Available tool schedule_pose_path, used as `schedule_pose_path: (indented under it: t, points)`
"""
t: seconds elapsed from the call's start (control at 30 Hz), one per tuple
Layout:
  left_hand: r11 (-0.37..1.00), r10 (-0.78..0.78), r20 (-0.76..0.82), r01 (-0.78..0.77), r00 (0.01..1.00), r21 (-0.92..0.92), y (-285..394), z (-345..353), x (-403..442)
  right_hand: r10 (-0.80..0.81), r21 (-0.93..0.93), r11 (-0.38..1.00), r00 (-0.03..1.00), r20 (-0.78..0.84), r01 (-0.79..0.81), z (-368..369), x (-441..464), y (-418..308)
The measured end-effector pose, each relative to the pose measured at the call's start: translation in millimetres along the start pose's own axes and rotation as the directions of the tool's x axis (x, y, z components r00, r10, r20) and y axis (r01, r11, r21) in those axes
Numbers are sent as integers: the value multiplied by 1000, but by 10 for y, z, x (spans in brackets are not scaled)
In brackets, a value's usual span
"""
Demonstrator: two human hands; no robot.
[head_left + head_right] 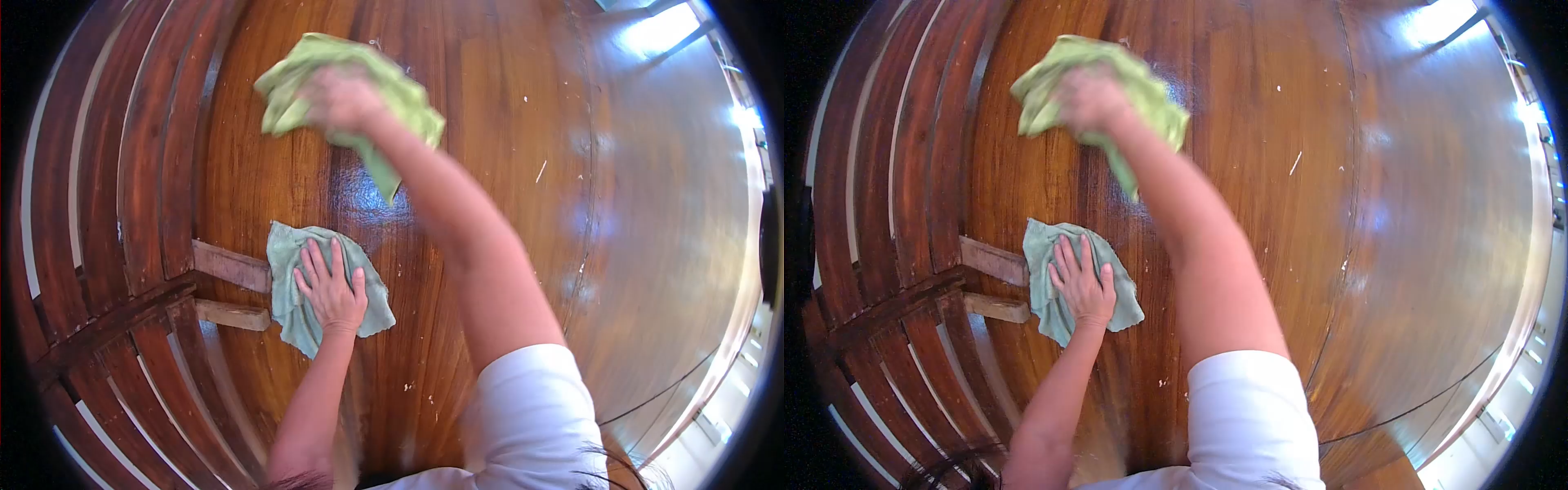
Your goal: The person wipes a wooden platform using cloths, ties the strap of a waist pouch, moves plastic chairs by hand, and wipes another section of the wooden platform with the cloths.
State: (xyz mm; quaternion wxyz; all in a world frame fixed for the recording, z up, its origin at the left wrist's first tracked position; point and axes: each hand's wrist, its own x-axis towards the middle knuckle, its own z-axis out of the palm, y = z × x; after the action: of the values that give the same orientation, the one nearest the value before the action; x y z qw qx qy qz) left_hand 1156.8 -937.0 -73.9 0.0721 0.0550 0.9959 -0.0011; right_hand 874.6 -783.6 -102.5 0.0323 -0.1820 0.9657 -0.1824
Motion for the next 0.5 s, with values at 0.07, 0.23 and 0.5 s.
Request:
schedule_pose_path:
  t: [0.07,0.23,0.5]
  points:
    - [1000,-9,3,9,1000,-3,-2,-11,1,260,399,891,964,-63,-215,-122,-26,910]
    - [1000,8,34,-8,999,1,-10,-40,12,812,33,577,569,-133,-816,-645,-1102,2875]
    - [1000,11,15,-12,1000,7,15,-77,5,871,-62,411,412,-267,-910,-668,-2153,2683]
